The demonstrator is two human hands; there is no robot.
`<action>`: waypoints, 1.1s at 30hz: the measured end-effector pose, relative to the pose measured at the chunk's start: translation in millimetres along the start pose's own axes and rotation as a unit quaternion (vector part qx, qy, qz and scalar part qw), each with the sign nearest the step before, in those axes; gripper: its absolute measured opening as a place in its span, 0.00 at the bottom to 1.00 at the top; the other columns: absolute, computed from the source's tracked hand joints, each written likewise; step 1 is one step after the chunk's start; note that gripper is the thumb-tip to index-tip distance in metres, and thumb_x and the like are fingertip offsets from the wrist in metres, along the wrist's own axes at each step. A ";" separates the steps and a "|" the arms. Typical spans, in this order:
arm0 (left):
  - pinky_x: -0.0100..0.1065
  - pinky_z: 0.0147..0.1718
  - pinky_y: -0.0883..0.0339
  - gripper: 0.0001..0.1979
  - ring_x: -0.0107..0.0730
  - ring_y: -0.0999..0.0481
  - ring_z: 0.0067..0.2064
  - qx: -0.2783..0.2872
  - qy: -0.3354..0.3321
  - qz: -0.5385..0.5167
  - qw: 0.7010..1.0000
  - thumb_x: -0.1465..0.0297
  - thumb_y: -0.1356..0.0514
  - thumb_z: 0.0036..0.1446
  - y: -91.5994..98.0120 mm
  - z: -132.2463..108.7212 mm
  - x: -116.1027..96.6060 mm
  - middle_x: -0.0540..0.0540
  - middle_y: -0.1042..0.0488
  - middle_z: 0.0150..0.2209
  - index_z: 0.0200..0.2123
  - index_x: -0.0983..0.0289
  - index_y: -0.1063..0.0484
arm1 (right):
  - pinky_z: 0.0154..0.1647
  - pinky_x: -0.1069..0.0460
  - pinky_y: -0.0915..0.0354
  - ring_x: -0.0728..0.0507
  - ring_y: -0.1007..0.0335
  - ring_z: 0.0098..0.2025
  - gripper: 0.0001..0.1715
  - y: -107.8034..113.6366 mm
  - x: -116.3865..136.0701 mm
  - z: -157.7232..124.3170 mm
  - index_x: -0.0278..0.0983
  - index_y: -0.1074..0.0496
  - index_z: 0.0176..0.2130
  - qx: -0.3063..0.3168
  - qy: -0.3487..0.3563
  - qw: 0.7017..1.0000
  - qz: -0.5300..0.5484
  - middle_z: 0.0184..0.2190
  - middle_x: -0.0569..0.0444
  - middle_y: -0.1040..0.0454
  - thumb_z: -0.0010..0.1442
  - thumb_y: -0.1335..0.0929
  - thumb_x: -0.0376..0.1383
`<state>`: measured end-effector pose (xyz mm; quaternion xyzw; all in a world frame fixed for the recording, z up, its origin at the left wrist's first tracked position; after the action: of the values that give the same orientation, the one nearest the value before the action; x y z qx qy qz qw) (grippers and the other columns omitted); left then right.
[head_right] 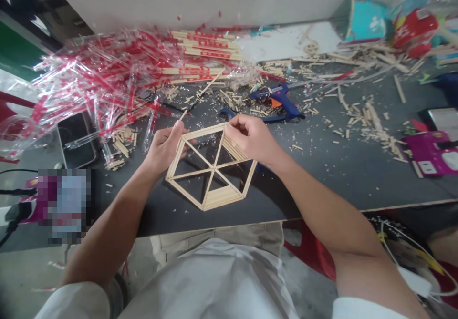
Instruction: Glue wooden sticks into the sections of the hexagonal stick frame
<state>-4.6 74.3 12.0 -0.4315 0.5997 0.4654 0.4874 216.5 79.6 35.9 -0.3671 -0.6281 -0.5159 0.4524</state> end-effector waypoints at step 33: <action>0.28 0.19 0.45 0.37 0.24 0.37 0.19 0.044 -0.021 0.096 0.994 0.38 0.49 0.67 -4.2 1.9 1.5 0.50 0.34 0.17 0.26 0.64 0.23 | 0.25 0.51 0.43 0.48 0.36 0.24 0.08 -1.4 -5.3 -2.4 0.37 0.25 0.29 0.020 -0.076 0.997 -0.009 0.22 0.55 0.27 0.55 0.28 0.39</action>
<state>-0.5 75.3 9.7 -0.3400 0.6476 0.4924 0.4717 217.3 77.0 30.5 -0.3904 -0.6740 -0.4775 0.4065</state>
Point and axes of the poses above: each hand's wrist, its own z-axis towards the middle knuckle, its own y-axis out of the back of the hand, x = y × z, the point moved 6 cm from there along z, towards the middle knuckle
